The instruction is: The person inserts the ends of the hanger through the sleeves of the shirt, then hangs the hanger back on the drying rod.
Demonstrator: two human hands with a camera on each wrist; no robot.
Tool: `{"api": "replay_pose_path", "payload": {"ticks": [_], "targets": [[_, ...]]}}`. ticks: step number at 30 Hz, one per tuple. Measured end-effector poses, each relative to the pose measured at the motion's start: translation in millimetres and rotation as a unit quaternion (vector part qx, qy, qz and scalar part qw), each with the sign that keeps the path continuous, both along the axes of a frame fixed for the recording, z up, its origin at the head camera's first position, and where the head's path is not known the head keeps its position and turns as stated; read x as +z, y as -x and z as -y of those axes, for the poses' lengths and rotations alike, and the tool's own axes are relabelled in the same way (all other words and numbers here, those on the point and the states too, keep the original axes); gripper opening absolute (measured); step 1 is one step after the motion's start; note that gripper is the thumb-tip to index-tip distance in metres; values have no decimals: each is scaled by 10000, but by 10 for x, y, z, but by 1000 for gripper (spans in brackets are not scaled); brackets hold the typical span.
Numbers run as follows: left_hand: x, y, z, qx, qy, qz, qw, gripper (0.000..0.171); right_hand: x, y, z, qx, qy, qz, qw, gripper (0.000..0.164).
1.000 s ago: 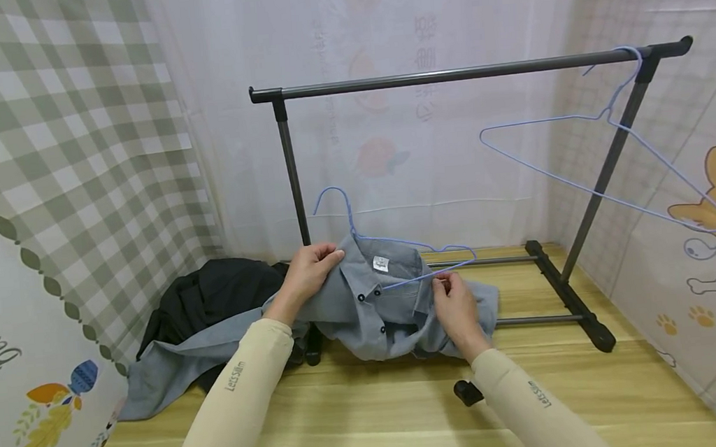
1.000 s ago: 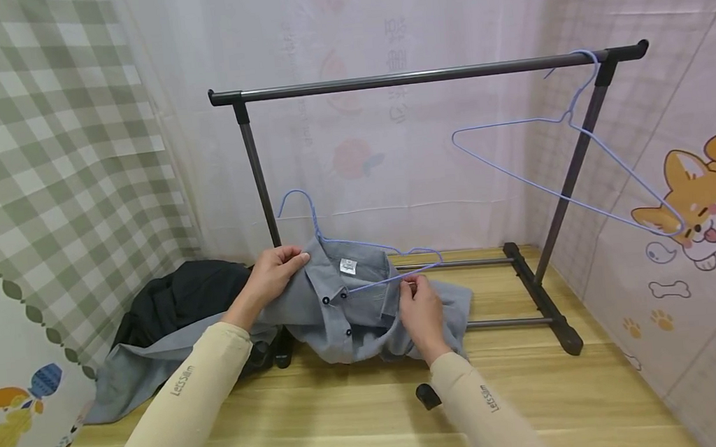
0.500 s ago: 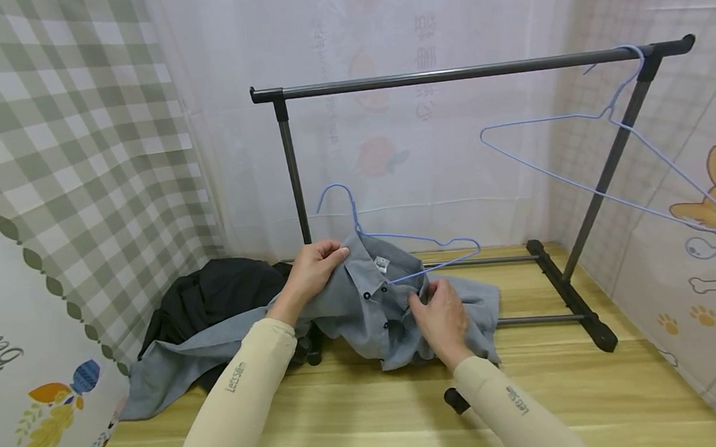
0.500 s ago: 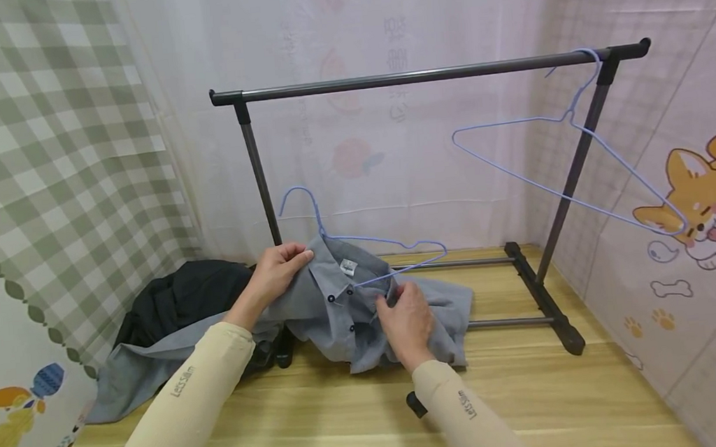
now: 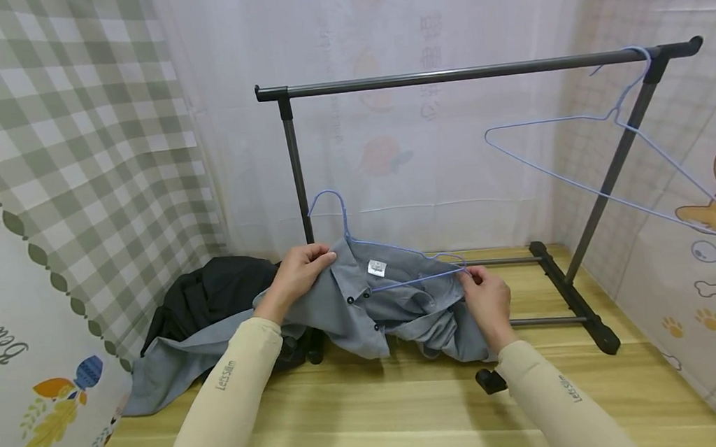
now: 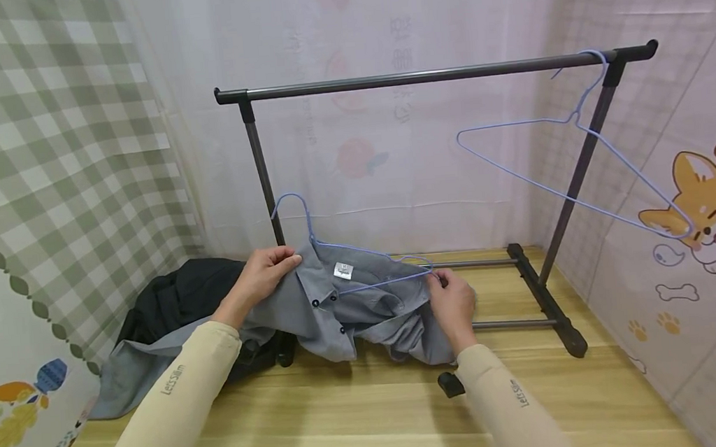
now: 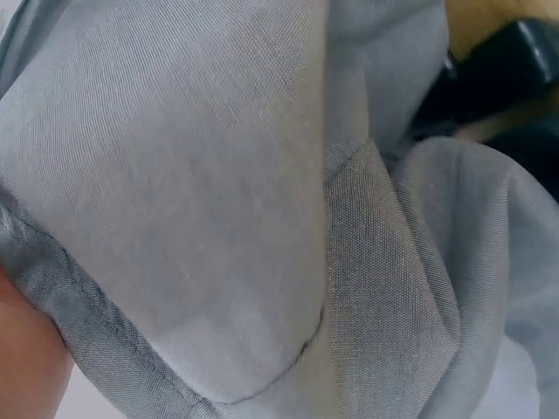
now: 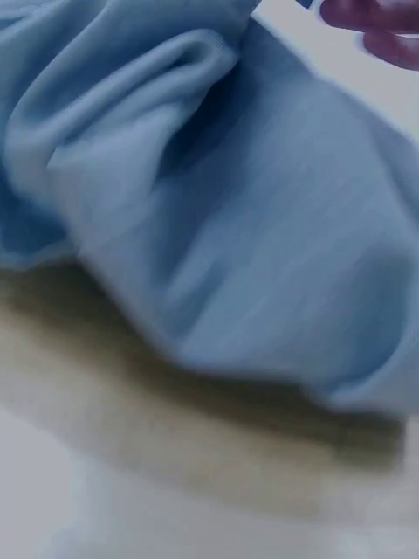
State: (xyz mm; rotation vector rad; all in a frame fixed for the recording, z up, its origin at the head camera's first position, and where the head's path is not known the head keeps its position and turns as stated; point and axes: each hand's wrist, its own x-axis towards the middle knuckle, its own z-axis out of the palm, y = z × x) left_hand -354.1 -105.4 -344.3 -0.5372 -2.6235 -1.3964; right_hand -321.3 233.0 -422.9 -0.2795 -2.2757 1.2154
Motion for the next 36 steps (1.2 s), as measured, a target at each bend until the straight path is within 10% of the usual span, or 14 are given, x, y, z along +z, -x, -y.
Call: {"api": "replay_pose_path", "payload": {"ticks": [6,12,19,28,31,36], "targets": [[-49,14,11,84,440,-541,9975,24,240,11,-122,359,327,51,9988,31],[-95,24,-66,203,931,-1658,9815,19,389,0,-63,-119,227,-487,9985,28],[-140,53,-171,709,1429,-2755,9480,15,483,-50,210,-192,6,-1277,9916,19],[-211,-30,-383,937,1622,-3949,8994,12,419,-215,811,1437,-1197,-2202,9574,8],[-197,-59,-469,891,1380,-3882,9068,12,339,-307,994,2328,-1738,-2080,9340,10],[-164,-77,-511,819,778,-3055,9455,15,281,-341,1035,2704,-2328,-1957,9134,11]]}}
